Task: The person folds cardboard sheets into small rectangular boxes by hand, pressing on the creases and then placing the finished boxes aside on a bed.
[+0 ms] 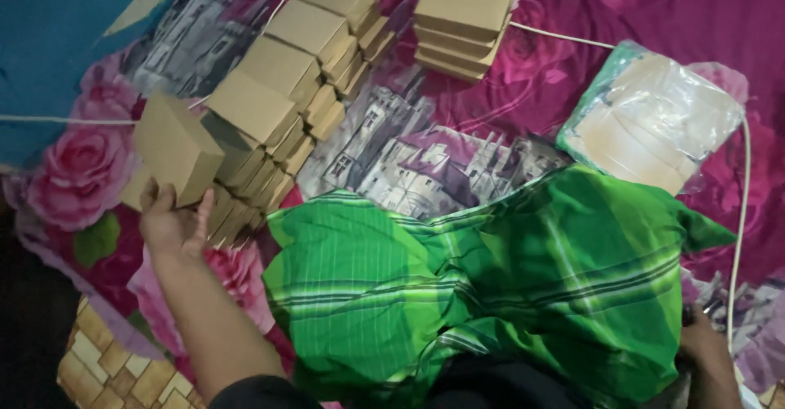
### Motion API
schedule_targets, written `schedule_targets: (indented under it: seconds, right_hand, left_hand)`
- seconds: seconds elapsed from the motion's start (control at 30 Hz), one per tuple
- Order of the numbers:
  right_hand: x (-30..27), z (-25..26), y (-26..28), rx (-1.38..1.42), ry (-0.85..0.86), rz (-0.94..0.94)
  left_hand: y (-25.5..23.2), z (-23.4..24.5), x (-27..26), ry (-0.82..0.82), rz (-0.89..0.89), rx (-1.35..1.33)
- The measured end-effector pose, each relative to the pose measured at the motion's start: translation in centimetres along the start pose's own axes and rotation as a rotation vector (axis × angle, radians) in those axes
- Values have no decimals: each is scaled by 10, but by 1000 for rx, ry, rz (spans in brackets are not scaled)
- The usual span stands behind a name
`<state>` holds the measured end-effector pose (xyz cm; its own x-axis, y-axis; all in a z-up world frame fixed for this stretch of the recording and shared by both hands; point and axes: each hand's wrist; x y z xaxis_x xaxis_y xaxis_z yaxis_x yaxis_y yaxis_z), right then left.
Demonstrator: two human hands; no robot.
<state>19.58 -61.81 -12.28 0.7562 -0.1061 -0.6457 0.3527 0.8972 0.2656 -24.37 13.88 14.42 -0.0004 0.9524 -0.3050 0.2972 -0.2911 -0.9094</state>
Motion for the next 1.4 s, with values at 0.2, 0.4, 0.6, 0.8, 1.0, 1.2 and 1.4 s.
schedule_targets:
  seconds: [0.2, 0.4, 0.6, 0.8, 1.0, 1.2, 1.4]
  right_hand:
    - [-52, 23, 62, -104, -393, -11]
    - [-20, 31, 74, 77, -748, 638]
    - [-51, 39, 95, 189, -746, 631]
    - [-45, 33, 89, 261, -749, 629]
    - [-69, 36, 107, 266, -716, 687]
    - [-60, 26, 110, 332, -759, 679]
    - [14, 15, 56, 205, -850, 574]
  left_hand:
    - [-22, -52, -37, 61, -244, 328]
    - [-3, -72, 7, -5, -228, 731]
    - [20, -62, 51, 48, -352, 1160]
    - [50, -46, 101, 108, -671, 1488]
    - [45, -43, 92, 25, -390, 1677]
    - [31, -57, 62, 160, -481, 1924]
    - [46, -74, 30, 153, -852, 1858]
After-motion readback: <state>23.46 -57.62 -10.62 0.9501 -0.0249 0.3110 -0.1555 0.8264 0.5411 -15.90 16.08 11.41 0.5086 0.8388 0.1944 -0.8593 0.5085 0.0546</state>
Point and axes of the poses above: each hand's wrist, its own x-axis towards the middle knuckle, its own z-axis out of the back of the hand, y = z × x, and after that the axes turned 5 degrees about -z, right-handed
